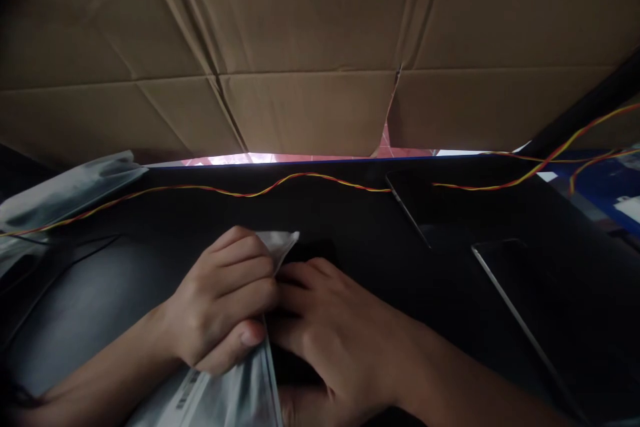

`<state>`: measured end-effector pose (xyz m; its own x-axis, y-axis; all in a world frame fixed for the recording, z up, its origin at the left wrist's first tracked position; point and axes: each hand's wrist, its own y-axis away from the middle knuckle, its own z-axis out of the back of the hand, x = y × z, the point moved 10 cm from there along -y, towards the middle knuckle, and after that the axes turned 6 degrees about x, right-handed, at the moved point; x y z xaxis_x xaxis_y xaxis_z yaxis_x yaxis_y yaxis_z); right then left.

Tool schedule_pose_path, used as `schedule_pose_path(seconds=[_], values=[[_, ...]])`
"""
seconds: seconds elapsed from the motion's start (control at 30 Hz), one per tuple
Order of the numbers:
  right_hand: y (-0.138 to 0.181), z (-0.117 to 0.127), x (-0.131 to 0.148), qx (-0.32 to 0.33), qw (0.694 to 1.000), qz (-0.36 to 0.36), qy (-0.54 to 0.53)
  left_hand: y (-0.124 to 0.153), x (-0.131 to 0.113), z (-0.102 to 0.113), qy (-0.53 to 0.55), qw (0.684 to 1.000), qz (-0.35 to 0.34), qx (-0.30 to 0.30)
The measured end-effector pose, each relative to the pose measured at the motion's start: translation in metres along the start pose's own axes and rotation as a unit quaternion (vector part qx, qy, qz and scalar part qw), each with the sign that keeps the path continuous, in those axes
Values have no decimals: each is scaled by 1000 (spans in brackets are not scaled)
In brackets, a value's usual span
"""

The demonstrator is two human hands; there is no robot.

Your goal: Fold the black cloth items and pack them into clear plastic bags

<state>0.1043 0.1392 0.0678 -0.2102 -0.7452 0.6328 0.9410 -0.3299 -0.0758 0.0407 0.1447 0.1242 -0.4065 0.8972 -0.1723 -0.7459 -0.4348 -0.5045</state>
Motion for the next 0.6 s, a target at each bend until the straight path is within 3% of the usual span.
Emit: schedule_pose_path(seconds=[0.13,0.27,0.37,0.47,0.6], values=[[-3,-5,9,7,999,50,-17,-1,-7,-6,22,1000,-18,1],[-3,1,0,-87,996,-31,-13,-1,1,-5,49,998,-7,47],[5,13,-12,-141,984,-102,22,5,23,-8,93,988,53,111],[8,22,-19,-112,986,-115,56,22,50,-22,88,971,124,185],[3,16,-16,-16,997,-53,58,43,63,-52,94,948,147,267]])
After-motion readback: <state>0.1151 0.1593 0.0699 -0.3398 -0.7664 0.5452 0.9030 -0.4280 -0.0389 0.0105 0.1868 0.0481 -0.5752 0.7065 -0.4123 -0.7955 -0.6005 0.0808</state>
